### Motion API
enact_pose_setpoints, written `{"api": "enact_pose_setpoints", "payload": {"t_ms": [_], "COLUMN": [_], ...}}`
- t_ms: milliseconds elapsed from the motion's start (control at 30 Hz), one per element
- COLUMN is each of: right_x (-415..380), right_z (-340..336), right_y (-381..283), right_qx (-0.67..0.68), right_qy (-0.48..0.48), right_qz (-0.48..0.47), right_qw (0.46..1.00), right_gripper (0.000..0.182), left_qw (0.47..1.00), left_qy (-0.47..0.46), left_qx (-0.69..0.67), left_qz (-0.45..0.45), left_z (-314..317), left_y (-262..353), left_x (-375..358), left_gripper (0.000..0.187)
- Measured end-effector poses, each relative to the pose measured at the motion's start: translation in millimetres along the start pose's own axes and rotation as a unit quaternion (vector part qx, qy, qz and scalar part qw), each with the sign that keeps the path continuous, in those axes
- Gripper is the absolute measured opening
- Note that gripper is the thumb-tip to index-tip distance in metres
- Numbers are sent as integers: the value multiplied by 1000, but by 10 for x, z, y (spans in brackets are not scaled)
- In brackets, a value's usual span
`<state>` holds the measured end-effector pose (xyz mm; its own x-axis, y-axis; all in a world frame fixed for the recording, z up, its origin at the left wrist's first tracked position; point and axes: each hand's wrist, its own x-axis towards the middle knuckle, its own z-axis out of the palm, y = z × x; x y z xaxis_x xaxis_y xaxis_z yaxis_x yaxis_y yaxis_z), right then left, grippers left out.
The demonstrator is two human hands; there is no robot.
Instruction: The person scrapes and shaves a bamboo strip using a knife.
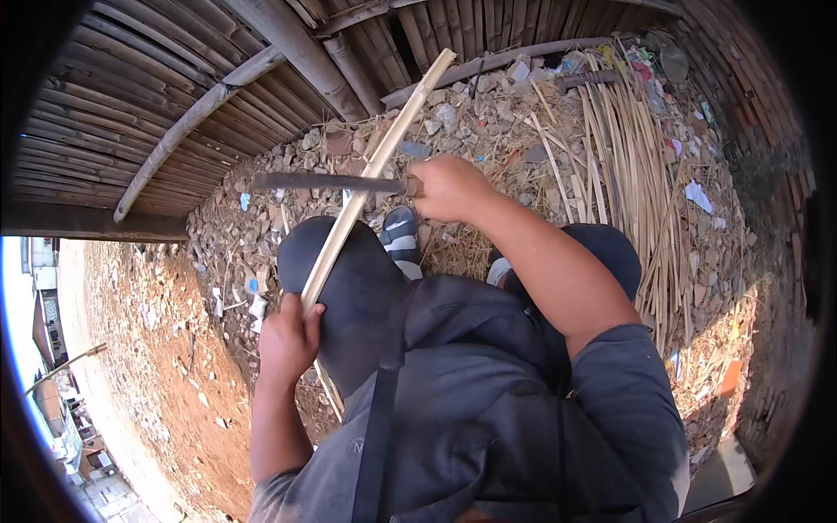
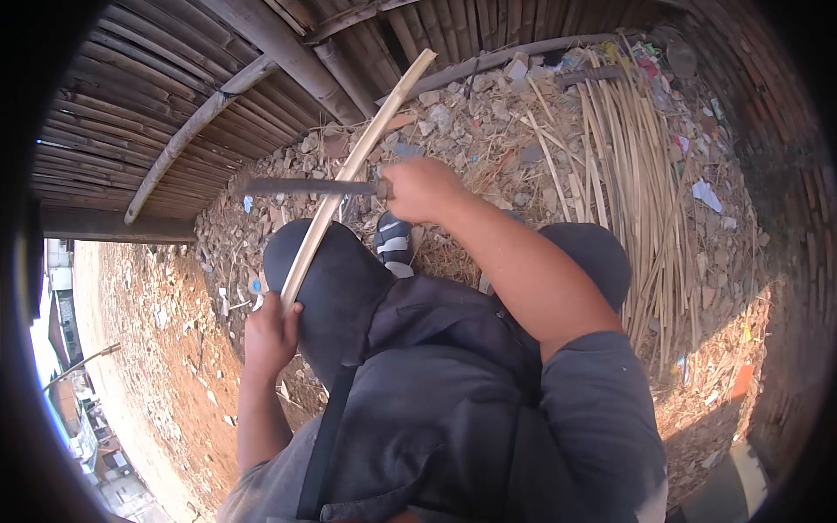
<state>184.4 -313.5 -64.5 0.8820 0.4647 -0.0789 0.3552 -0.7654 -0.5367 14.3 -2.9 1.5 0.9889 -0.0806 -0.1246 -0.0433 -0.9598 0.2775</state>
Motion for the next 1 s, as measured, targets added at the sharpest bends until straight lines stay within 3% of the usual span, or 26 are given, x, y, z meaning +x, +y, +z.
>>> {"api": "enact_pose_setpoints", "payload": {"t_ms": [67, 167, 267, 300, 400, 433, 533, 667, 767, 867, 967, 1000], "right_x": [160, 55, -61, -73, -40, 40, 109, -34, -104, 14, 122, 118], "right_z": [77, -141, -235, -204, -201, -157, -191, -235, -183, -107, -58, -79], "right_y": [367, 145, -162, -216, -87, 145, 486, 210, -43, 204, 471, 401], "right_qx": [40, 0, -9, -38, -46, 30, -6, -35, -50, 8, 52, 42], "right_qy": [51, 41, -2, -1, -1, 9, 10, 31, 0, 20, 100, 101], "right_qz": [77, 91, 39, -21, -28, 44, 102, 64, -22, 31, 127, 109], "right_qw": [995, 995, 999, 999, 999, 999, 995, 997, 999, 999, 985, 988], "right_gripper": [34, 31, 25, 26, 29, 30, 31, 31, 31, 34, 35, 36], "left_qw": [1000, 1000, 1000, 1000, 1000, 1000, 999, 998, 999, 1000, 999, 999], "left_qy": [5, 8, 7, 7, 10, 4, 7, 9, 7, 15, 30, 34], "left_qx": [11, 18, 16, 16, 7, 15, 32, 31, 24, 2, -9, -7], "left_qz": [10, 14, 24, 24, 27, 22, 28, 47, 39, 27, 29, 28], "left_z": [-64, -47, -24, -23, -6, -20, -94, -182, -166, -116, -115, -148], "left_y": [32, -38, -27, -17, -41, -45, -60, -121, -129, -310, -395, -399], "left_x": [29, -12, 23, 24, 3, -45, -50, -109, -163, -345, -381, -393], "left_gripper": [30, 30, 31, 31, 31, 31, 30, 29, 29, 30, 31, 32]}}
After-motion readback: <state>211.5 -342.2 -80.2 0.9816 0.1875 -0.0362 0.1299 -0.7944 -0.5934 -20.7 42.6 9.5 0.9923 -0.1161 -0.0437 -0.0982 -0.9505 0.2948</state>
